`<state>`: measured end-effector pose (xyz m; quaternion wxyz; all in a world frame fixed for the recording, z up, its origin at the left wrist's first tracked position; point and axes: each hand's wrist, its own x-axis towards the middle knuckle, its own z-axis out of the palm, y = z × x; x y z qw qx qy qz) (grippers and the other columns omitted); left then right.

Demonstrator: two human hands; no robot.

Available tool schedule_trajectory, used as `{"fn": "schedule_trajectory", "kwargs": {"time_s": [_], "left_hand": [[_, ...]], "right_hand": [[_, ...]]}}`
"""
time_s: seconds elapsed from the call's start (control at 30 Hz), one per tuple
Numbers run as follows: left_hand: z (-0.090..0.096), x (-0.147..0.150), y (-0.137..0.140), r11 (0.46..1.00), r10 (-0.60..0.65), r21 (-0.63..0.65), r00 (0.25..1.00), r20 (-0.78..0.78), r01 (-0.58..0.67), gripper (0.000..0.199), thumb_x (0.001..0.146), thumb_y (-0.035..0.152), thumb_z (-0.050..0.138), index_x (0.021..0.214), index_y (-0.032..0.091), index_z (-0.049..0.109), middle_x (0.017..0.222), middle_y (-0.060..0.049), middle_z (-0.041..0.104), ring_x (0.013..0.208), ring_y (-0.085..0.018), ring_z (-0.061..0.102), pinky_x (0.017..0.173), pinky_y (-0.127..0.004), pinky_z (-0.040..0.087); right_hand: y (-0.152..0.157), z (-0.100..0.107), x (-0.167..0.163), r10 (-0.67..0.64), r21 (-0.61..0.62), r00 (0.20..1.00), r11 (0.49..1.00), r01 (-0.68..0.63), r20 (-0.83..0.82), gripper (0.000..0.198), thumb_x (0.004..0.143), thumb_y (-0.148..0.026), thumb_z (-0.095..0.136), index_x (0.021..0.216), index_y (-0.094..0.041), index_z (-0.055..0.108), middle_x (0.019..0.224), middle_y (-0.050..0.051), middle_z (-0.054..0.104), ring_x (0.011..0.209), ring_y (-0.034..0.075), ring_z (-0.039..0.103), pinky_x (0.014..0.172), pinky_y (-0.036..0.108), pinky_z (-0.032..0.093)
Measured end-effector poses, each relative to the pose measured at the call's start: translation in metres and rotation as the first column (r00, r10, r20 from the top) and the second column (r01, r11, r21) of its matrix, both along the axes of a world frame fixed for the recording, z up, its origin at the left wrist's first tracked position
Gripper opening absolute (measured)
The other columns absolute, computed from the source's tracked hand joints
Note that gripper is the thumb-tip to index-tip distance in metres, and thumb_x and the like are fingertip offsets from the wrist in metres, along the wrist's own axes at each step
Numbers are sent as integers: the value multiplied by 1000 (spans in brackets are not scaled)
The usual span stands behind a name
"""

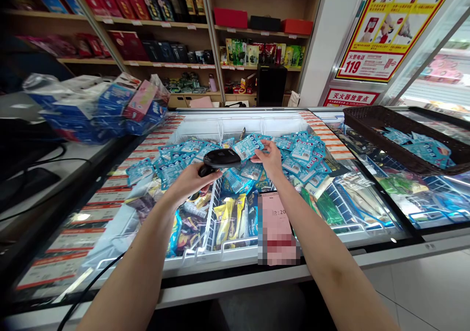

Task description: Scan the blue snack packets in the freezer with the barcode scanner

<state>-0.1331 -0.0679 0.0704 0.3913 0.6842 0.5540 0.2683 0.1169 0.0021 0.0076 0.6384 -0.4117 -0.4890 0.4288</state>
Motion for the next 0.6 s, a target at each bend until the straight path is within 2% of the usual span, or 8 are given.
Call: {"fn": "schedule_trajectory", "kwargs": {"time_s": [0.17, 0.3, 0.4, 0.5, 0.6], "left_hand": [[1, 0, -1, 998, 50, 28, 996, 68, -52, 39, 74, 54, 69, 81, 17, 59, 53, 1, 57, 45, -14, 54, 45, -25, 40], [0, -4, 1, 988, 140, 56, 984, 111, -147, 38, 73, 53, 70, 75, 17, 57, 51, 1, 56, 43, -12, 50, 43, -24, 37], [-2, -9, 5, 966, 240, 57, 954, 181, -254, 37, 72, 51, 71, 74, 18, 55, 49, 2, 54, 41, -11, 48, 42, -23, 35], [-7, -16, 10, 947, 291, 73, 930, 224, -314, 37, 71, 51, 72, 73, 18, 55, 48, 2, 53, 42, -13, 50, 43, -24, 36], [-11, -20, 14, 932, 320, 91, 917, 240, -350, 37, 70, 51, 72, 72, 18, 57, 49, 1, 53, 43, -14, 52, 42, -24, 38]], "right_hand": [[-2, 6, 1, -45, 7, 999, 999, 45, 28, 60, 68, -49, 76, 114, -23, 48, 95, 1, 61, 67, 18, 69, 71, 40, 63], [-1, 9, 11, -198, 67, 972, 979, 191, 129, 55, 75, -41, 69, 121, -21, 47, 108, 9, 60, 70, 20, 70, 69, 39, 62], [2, 6, 23, -307, 88, 917, 952, 294, 256, 52, 80, -38, 61, 126, -18, 46, 111, 13, 59, 70, 22, 70, 64, 40, 60], [5, 2, 35, -418, 124, 790, 904, 408, 448, 47, 83, -34, 56, 125, -15, 49, 109, 14, 60, 72, 23, 67, 71, 43, 57], [5, 1, 43, -563, 293, 556, 814, 502, 611, 39, 82, -28, 56, 118, -14, 57, 115, 17, 58, 95, 28, 63, 92, 50, 49]]}}
